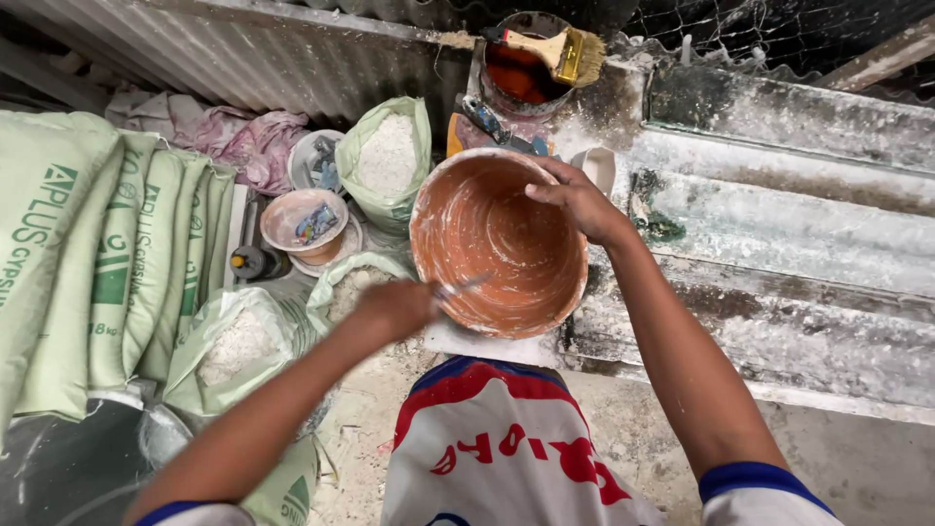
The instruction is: The recorder prepares a mold by mixing gypsum powder with water and applying a coating inside a pot.
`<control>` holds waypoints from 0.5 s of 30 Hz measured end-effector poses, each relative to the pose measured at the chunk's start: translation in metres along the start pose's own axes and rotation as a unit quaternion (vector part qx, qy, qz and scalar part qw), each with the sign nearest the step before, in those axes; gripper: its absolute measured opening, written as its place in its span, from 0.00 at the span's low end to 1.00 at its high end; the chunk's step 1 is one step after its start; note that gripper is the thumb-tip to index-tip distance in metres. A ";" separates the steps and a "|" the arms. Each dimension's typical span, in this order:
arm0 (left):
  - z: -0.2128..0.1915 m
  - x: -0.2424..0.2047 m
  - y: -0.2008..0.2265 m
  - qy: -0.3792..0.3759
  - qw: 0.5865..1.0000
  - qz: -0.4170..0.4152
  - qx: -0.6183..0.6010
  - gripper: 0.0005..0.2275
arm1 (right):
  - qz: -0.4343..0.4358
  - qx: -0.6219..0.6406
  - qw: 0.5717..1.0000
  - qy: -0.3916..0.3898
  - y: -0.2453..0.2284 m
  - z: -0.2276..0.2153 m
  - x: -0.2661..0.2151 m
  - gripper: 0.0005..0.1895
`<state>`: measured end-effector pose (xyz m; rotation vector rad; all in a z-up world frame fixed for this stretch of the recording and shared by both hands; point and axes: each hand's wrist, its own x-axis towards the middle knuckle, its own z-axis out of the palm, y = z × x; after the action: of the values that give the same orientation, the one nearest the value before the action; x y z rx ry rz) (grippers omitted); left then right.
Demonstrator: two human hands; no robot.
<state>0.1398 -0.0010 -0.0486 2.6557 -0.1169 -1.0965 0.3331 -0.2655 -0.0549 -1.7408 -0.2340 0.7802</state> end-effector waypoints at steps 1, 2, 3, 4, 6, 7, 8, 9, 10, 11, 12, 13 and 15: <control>-0.027 -0.006 0.000 0.002 1.000 0.000 0.000 0.18 | -0.002 -0.002 1.000 0.000 -0.004 0.002 0.002 0.36; -0.050 -0.015 -0.001 0.088 0.989 -0.008 0.118 0.18 | -0.002 -0.035 0.999 -0.014 -0.006 0.007 0.002 0.34; -0.073 -0.025 -0.001 0.171 0.957 -0.016 0.234 0.23 | -0.003 -0.067 0.997 -0.028 -0.008 0.012 0.002 0.32; -0.075 -0.020 -0.005 0.175 0.956 -0.020 0.234 0.23 | -0.007 -0.069 0.997 -0.030 -0.016 0.014 0.005 0.32; -0.075 -0.010 -0.009 0.356 0.895 0.008 0.267 0.20 | -0.027 -0.085 0.995 -0.051 -0.027 0.020 0.005 0.31; -0.062 0.004 -0.018 0.356 0.896 0.007 0.267 0.20 | -0.026 -0.085 0.995 -0.052 -0.029 0.021 0.006 0.31; -0.050 0.020 -0.028 0.306 0.922 0.015 0.238 0.18 | -0.008 -0.104 0.994 -0.036 -0.031 0.022 0.007 0.31; -0.038 0.035 -0.038 0.255 0.944 0.023 0.208 0.16 | 0.009 -0.123 0.992 -0.020 -0.033 0.022 0.008 0.31; -0.033 0.032 -0.035 0.253 0.945 0.024 0.208 0.16 | 0.012 -0.121 0.992 -0.020 -0.036 0.027 0.006 0.31; -0.029 0.028 -0.033 0.215 0.959 0.011 0.185 0.15 | 0.001 -0.124 0.992 -0.032 -0.039 0.031 0.004 0.29; -0.029 0.028 -0.031 0.180 0.970 -0.001 0.165 0.14 | -0.013 -0.127 0.991 -0.041 -0.044 0.034 0.004 0.28; -0.040 0.022 -0.024 0.181 0.969 0.001 0.169 0.14 | -0.015 -0.125 0.991 -0.037 -0.046 0.036 0.007 0.28; -0.048 0.003 -0.008 0.288 0.939 -0.022 0.188 0.18 | -0.009 -0.106 0.993 -0.044 -0.041 0.045 0.004 0.27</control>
<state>0.1756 0.0167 -0.0201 3.2140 -0.1619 -0.2802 0.3184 -0.2145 -0.0243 -1.9027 -0.4045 0.8433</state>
